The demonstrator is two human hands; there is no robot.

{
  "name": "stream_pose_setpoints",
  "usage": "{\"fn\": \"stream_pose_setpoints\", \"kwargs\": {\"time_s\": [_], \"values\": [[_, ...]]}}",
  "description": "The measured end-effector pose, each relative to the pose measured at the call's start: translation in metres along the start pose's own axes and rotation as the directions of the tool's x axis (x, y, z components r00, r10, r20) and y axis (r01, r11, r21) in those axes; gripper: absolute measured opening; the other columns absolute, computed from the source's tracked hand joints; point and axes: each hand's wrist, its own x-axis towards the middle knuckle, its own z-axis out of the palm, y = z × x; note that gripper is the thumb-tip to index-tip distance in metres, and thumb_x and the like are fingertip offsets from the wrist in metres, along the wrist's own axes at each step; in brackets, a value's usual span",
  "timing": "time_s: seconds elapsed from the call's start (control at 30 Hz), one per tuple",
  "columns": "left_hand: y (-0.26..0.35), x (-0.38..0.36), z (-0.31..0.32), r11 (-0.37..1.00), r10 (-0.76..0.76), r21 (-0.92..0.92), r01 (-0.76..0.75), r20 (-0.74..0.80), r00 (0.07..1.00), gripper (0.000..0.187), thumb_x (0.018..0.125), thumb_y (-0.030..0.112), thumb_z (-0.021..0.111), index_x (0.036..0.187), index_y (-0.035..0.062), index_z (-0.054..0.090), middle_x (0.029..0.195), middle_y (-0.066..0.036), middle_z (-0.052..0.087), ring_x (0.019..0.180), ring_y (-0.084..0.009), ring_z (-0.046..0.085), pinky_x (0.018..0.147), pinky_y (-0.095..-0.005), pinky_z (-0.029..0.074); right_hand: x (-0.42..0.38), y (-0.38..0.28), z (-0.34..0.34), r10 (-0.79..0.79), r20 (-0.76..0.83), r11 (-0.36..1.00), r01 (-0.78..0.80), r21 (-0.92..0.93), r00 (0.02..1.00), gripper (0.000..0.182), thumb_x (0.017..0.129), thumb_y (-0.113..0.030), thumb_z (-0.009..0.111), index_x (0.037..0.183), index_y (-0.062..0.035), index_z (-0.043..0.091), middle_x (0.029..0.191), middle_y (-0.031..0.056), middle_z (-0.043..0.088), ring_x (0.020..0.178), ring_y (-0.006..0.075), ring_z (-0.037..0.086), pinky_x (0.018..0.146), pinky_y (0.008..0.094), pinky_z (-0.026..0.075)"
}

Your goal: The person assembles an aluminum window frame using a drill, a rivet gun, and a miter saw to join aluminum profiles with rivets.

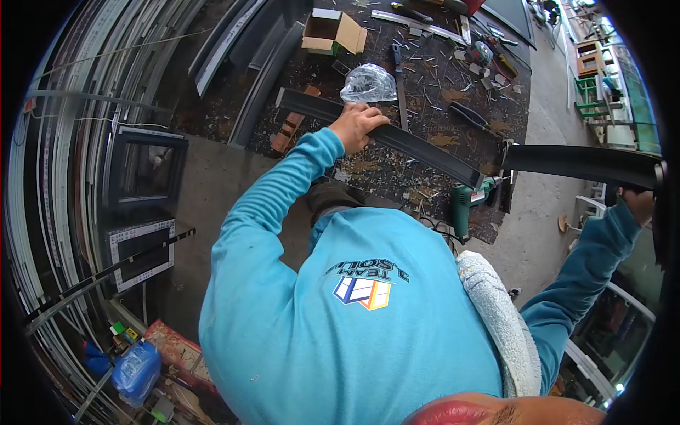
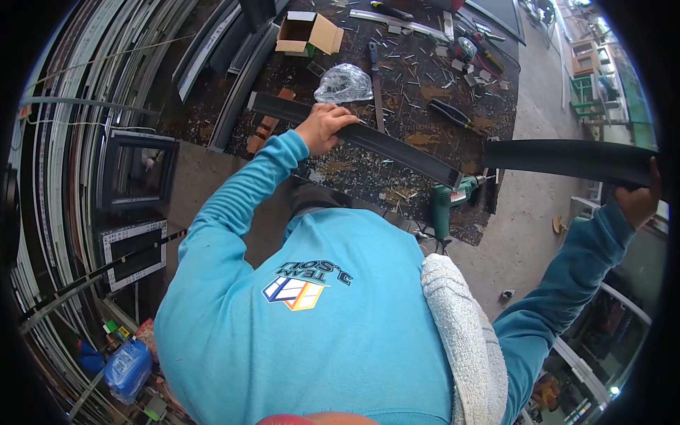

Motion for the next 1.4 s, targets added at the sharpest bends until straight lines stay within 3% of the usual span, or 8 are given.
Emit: {"fn": "stream_pose_setpoints", "kwargs": {"time_s": [0.27,0.53,0.67,0.93,1.23,1.27,1.4], "values": [[-0.011,0.009,0.02,1.0,-0.002,-0.008,0.002,0.037,0.999,0.058,0.071,0.008,0.075,0.125,0.0163,0.056,0.122,-0.006,0.058,0.12,-0.029,0.048,0.103,-0.0448,0.033,-0.002,-0.007,-0.02,-0.011,-0.029,1.0,0.01,-0.03,1.0,0.066,0.062,-0.006,0.077,0.126,-0.0137,0.062,0.107,0.012,0.067,0.093,0.0228,0.068,0.083,0.0299,0.054],[-0.021,0.002,0.026,0.995,0.097,-0.013,-0.096,0.133,0.986,0.059,0.068,0.008,0.076,0.124,0.0169,0.058,0.12,-0.005,0.058,0.12,-0.0297,0.049,0.105,-0.0449,0.032,-0.013,-0.013,-0.031,-0.21,0.034,0.946,0.212,-0.247,0.977,0.062,0.06,-0.008,0.08,0.12,-0.0068,0.065,0.109,0.0113,0.067,0.086,0.0212,0.07,0.077,0.0271,0.056],[-0.02,-0.003,0.028,0.992,0.123,-0.011,-0.123,0.188,0.975,0.061,0.067,0.006,0.075,0.124,0.0176,0.057,0.119,-0.005,0.058,0.12,-0.0296,0.049,0.106,-0.0449,0.032,-0.017,-0.022,-0.032,-0.119,0.013,0.975,0.119,-0.188,0.993,0.054,0.061,-0.009,0.081,0.113,-0.0036,0.068,0.113,0.0099,0.067,0.086,0.0219,0.07,0.075,0.0278,0.057],[-0.021,-0.021,0.029,0.994,0.089,0.046,-0.103,0.247,0.965,0.065,0.067,0.006,0.075,0.127,0.0194,0.055,0.121,-0.005,0.056,0.121,-0.0288,0.047,0.107,-0.0453,0.031,-0.03,-0.034,-0.021,-0.011,0.016,0.992,0.009,0.129,1.0,0.063,0.064,-0.003,0.076,0.125,-0.008,0.061,0.111,0.0121,0.066,0.09,0.0209,0.069,0.081,0.0279,0.055],[-0.027,-0.008,0.033,0.996,0.064,0.043,-0.082,0.318,0.946,0.061,0.073,0.01,0.074,0.129,0.0152,0.051,0.121,-0.009,0.054,0.12,-0.0321,0.047,0.103,-0.0443,0.036,-0.035,-0.077,-0.015,0.075,-0.006,0.992,-0.074,0.107,0.997,0.065,0.065,-0.003,0.076,0.127,-0.0119,0.06,0.106,0.0122,0.066,0.094,0.0224,0.067,0.084,0.0305,0.054],[-0.029,-0.008,0.033,0.988,0.111,0.06,-0.14,0.35,0.93,0.063,0.073,0.011,0.075,0.13,0.0121,0.048,0.122,-0.01,0.052,0.118,-0.0329,0.048,0.101,-0.0439,0.038,-0.038,-0.076,-0.013,0.076,-0.021,0.99,-0.073,0.117,0.997,0.065,0.065,-0.003,0.077,0.127,-0.0123,0.06,0.106,0.0123,0.066,0.094,0.0228,0.067,0.084,0.0307,0.054],[-0.025,-0.01,0.03,0.99,0.099,0.055,-0.128,0.376,0.921,0.069,0.07,0.015,0.078,0.131,0.011,0.045,0.122,-0.011,0.051,0.118,-0.0306,0.049,0.101,-0.0428,0.038,-0.048,-0.077,-0.01,0.098,-0.038,0.993,-0.095,0.071,0.994,0.065,0.065,-0.002,0.077,0.127,-0.0126,0.06,0.105,0.0129,0.066,0.094,0.0245,0.067,0.084,0.0308,0.054]]}}
